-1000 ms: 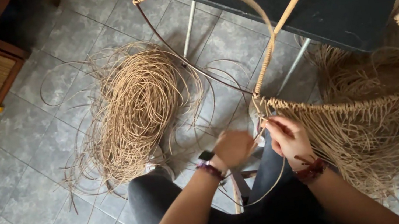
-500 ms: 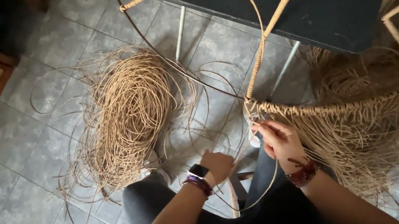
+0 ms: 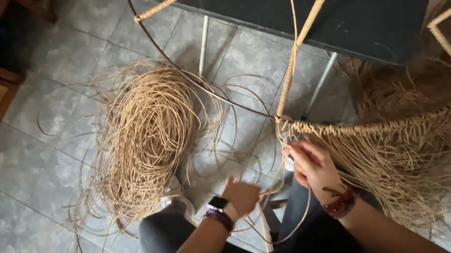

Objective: Weaving natural fibers around a frame to create a decorative furniture piece.

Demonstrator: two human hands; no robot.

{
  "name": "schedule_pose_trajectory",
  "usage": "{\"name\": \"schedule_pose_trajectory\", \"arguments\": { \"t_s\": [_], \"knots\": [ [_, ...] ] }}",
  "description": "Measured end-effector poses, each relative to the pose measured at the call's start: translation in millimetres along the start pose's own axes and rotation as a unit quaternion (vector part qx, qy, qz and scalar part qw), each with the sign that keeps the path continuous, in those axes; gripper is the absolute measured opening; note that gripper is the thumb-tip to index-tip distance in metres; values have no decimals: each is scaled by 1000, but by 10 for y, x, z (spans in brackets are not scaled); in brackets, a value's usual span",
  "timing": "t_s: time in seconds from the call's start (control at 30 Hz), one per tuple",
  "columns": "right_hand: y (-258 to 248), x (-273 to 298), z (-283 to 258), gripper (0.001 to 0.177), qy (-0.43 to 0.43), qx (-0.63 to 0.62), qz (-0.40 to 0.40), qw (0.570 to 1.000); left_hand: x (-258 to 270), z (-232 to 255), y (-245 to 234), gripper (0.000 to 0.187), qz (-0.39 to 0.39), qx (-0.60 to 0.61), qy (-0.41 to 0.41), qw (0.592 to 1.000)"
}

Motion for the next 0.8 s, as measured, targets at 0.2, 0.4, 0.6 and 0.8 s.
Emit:
{"name": "schedule_pose_trajectory", "arguments": {
  "t_s": [0.2,0.4,0.6,0.8],
  "knots": [
    [-110,-5,149,16,-11,4,14,1000,205,623,-1342,21,210,305,242,897],
    [-54,22,70,18,23,-22,21,999,-318,228,272,21,-18,-105,113,988],
    [-128,-11,238,17,-20,-24,8,999,-7,640,-1028,10,259,240,202,914],
    [-36,52,123,23,-12,-48,5,999,-71,157,-88,24,211,-131,141,958]
  ]
}}
Point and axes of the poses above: each hand's wrist, its own x-axis away from the middle knuckle, its own y-axis out of the palm, z = x × y, the point moved 5 cm from there along -x, towards the middle knuckle, and after that the axes turned 12 degrees about -x, right-handed, at the moved point
